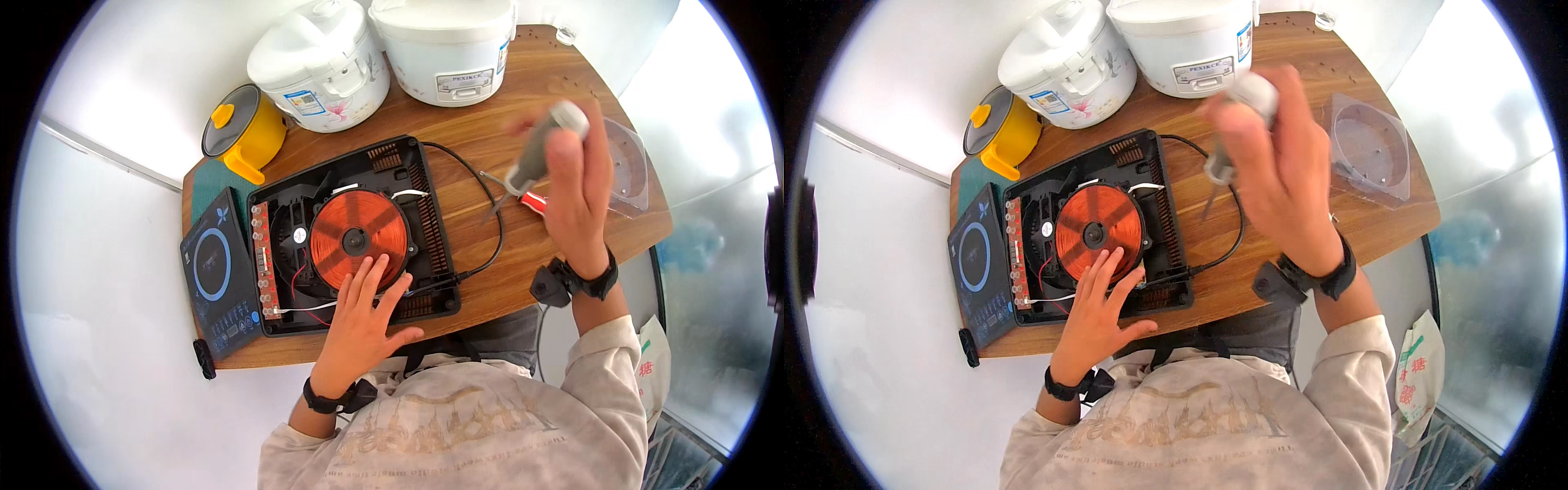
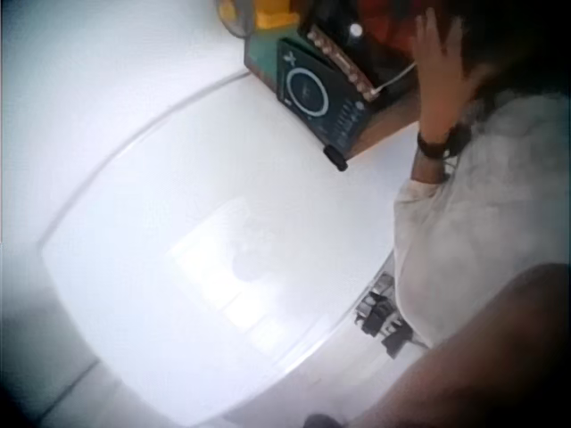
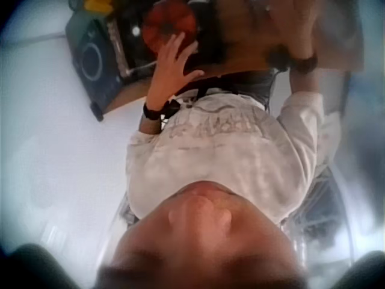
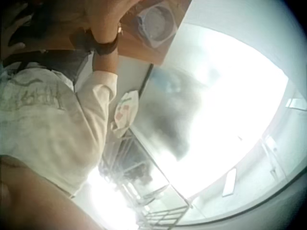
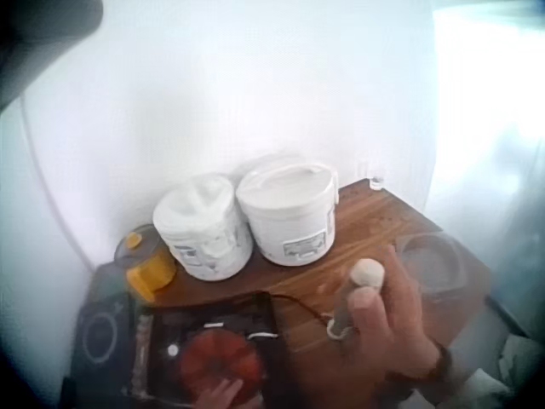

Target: The person uses a screwdriver to remove screws from a red fan attached to a circuit board inside a black plastic housing. They then lift the fan and circuit board assembly out of the housing, inspect the underside, and place it back into the housing.

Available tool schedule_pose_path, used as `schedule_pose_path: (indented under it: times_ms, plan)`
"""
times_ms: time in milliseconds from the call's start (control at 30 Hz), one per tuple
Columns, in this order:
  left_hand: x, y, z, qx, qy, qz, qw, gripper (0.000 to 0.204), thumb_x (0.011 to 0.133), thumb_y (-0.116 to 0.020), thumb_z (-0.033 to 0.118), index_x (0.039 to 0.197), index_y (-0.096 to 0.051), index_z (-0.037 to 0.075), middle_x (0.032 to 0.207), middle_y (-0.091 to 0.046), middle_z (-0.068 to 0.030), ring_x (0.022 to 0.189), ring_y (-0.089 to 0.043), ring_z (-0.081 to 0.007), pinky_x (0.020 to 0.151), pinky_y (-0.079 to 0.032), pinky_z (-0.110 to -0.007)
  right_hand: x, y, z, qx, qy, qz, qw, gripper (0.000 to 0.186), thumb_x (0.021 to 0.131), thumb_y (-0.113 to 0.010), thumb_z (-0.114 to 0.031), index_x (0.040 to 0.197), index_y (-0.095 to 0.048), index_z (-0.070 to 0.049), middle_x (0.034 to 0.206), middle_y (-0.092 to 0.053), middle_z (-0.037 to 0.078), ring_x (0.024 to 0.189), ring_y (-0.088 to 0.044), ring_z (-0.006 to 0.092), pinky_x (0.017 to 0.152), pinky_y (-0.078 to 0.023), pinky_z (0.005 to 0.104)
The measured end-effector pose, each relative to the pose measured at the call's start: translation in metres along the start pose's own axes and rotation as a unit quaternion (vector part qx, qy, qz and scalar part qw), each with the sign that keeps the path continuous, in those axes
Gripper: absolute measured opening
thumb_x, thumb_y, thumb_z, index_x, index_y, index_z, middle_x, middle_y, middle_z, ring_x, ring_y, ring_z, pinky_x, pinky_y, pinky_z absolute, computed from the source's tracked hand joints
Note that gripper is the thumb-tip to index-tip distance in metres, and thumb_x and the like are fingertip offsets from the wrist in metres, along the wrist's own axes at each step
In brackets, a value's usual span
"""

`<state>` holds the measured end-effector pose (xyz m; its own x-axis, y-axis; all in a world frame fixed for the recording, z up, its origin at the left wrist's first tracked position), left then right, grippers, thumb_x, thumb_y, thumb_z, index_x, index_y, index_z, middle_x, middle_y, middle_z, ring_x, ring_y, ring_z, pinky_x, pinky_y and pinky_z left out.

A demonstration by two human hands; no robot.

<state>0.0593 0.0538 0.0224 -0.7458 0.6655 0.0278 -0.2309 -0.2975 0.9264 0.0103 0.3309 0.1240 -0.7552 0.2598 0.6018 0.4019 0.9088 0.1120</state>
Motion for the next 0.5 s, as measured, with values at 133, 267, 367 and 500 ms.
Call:
schedule_pose_path:
  times_ms: [133, 267, 367, 500]
  plan:
    - [0.008, -0.009, -0.004, 0.032, 0.036, 0.008, 0.999, 0.092, 0.063, -0.094, 0.022, 0.147, -0.056, 0.016, 0.160, -0.041, -0.0141, 0.147, -0.039, -0.0383, 0.119, -0.033, -0.053, 0.038, -0.037, -0.010, 0.025, -0.009, -0.067, 0.997, 0.035, 0.108, -0.058, -0.038, 0.115, -0.056, -0.004, 0.083, -0.073, 0.007, 0.071, -0.070, 0.0145, 0.060, -0.051, 0.0286]
    - [0.014, -0.006, -0.003, 0.038, 0.069, 0.002, 0.997, 0.098, 0.054, -0.096, 0.018, 0.144, -0.058, 0.018, 0.156, -0.045, -0.0100, 0.141, -0.044, -0.0358, 0.117, -0.033, -0.053, 0.043, -0.075, -0.002, 0.041, 0.047, -0.113, 0.992, 0.038, 0.105, -0.064, -0.039, 0.116, -0.054, -0.003, 0.081, -0.072, 0.013, 0.069, -0.071, 0.0249, 0.059, -0.051, 0.0343]
    - [0.019, -0.005, -0.004, 0.057, 0.068, 0.005, 0.996, 0.099, 0.050, -0.097, 0.021, 0.142, -0.060, 0.018, 0.151, -0.047, -0.0088, 0.137, -0.046, -0.0344, 0.116, -0.034, -0.054, 0.042, -0.100, 0.006, 0.021, 0.080, -0.203, 0.976, 0.040, 0.100, -0.070, -0.029, 0.109, -0.049, 0.004, 0.064, -0.064, 0.019, 0.059, -0.065, 0.0418, 0.051, -0.051, 0.0461]
    - [0.019, -0.006, -0.007, 0.060, 0.063, 0.013, 0.996, 0.101, 0.046, -0.097, 0.022, 0.140, -0.061, 0.018, 0.149, -0.048, -0.0091, 0.137, -0.045, -0.0347, 0.118, -0.032, -0.059, 0.036, -0.117, 0.023, 0.022, 0.070, -0.249, 0.966, 0.040, 0.100, -0.069, -0.028, 0.104, -0.049, 0.006, 0.059, -0.061, 0.019, 0.056, -0.064, 0.0420, 0.050, -0.051, 0.0471]
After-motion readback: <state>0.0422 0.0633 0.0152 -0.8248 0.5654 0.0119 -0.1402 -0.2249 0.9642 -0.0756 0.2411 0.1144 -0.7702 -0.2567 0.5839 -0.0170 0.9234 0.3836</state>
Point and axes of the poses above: each hand's wrist, its own x-axis towards the middle knuckle, its own y-axis out of the back of the hand, z = x × y, the point moved 6 cm from there along x, towards the middle knuckle
